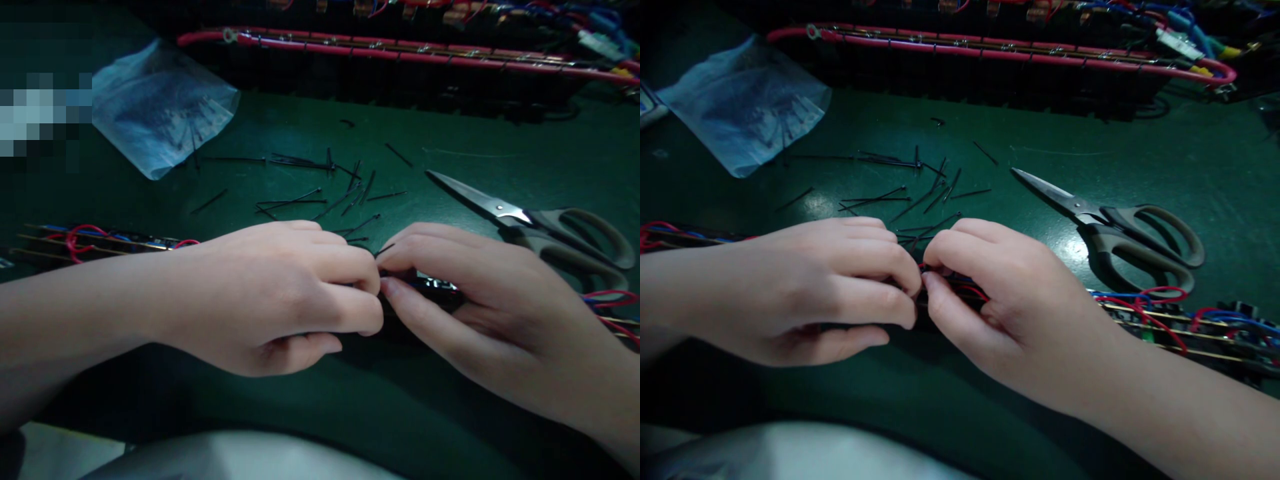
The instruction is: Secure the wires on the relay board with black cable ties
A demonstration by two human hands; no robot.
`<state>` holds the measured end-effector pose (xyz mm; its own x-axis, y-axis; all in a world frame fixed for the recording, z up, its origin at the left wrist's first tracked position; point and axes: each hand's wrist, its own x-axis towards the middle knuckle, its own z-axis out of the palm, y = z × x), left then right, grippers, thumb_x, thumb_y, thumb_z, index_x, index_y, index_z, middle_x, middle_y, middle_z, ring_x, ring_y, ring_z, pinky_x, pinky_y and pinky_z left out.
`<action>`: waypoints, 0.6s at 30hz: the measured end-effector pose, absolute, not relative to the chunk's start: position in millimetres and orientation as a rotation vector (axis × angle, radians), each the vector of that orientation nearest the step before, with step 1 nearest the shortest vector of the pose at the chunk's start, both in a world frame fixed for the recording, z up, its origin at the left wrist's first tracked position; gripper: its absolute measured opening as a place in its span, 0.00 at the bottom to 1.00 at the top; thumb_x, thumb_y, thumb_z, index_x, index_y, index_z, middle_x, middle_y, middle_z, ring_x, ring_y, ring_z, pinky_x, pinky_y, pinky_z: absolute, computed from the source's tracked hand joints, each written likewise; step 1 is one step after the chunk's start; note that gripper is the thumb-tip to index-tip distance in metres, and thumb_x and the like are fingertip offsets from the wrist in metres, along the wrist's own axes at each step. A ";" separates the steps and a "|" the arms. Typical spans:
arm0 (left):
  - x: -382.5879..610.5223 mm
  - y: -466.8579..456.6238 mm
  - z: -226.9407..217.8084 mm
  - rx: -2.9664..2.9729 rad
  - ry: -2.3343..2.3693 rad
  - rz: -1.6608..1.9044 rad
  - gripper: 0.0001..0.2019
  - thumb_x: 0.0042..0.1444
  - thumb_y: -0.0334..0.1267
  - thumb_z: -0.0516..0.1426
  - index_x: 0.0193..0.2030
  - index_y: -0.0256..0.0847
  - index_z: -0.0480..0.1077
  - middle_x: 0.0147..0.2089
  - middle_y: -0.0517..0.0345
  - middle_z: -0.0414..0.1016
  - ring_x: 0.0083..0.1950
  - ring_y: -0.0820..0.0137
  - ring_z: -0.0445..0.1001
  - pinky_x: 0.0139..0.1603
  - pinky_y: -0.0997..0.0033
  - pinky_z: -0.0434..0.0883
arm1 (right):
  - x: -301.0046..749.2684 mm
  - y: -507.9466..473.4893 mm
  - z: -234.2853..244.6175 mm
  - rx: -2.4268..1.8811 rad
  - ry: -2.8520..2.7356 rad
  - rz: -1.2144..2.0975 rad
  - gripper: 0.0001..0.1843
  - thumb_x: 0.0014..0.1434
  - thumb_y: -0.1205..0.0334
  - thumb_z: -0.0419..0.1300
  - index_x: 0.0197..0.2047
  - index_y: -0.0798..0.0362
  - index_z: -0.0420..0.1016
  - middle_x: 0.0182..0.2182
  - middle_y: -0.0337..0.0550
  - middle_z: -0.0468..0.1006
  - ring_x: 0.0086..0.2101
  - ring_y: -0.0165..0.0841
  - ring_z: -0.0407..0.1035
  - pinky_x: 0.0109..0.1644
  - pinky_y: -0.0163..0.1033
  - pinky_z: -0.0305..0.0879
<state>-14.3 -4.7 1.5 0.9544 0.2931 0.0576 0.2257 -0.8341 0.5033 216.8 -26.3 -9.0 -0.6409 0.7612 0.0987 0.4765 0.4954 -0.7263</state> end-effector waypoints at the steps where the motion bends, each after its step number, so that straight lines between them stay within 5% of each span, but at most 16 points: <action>1: -14.3 -4.8 1.5 2.595 0.368 0.184 0.09 0.62 0.29 0.55 0.46 0.42 0.74 0.49 0.59 0.76 0.45 0.67 0.72 0.46 0.65 0.65 | 216.5 -26.3 -8.8 -1.029 -2.337 0.949 0.08 0.66 0.67 0.55 0.35 0.51 0.73 0.28 0.39 0.72 0.29 0.29 0.66 0.30 0.36 0.60; 18: -16.3 -5.4 1.1 2.586 0.372 0.147 0.09 0.64 0.31 0.54 0.47 0.44 0.74 0.52 0.60 0.74 0.48 0.68 0.71 0.49 0.65 0.64 | 217.6 -26.8 -10.2 -1.018 -2.335 0.930 0.07 0.66 0.67 0.55 0.36 0.50 0.72 0.29 0.37 0.72 0.30 0.28 0.66 0.31 0.36 0.61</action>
<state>-16.3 -5.4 1.1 0.9563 0.2905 0.0321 0.2343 -0.8276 0.5102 217.6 -26.8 -10.2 -0.6399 0.7601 0.1130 0.4744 0.5064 -0.7201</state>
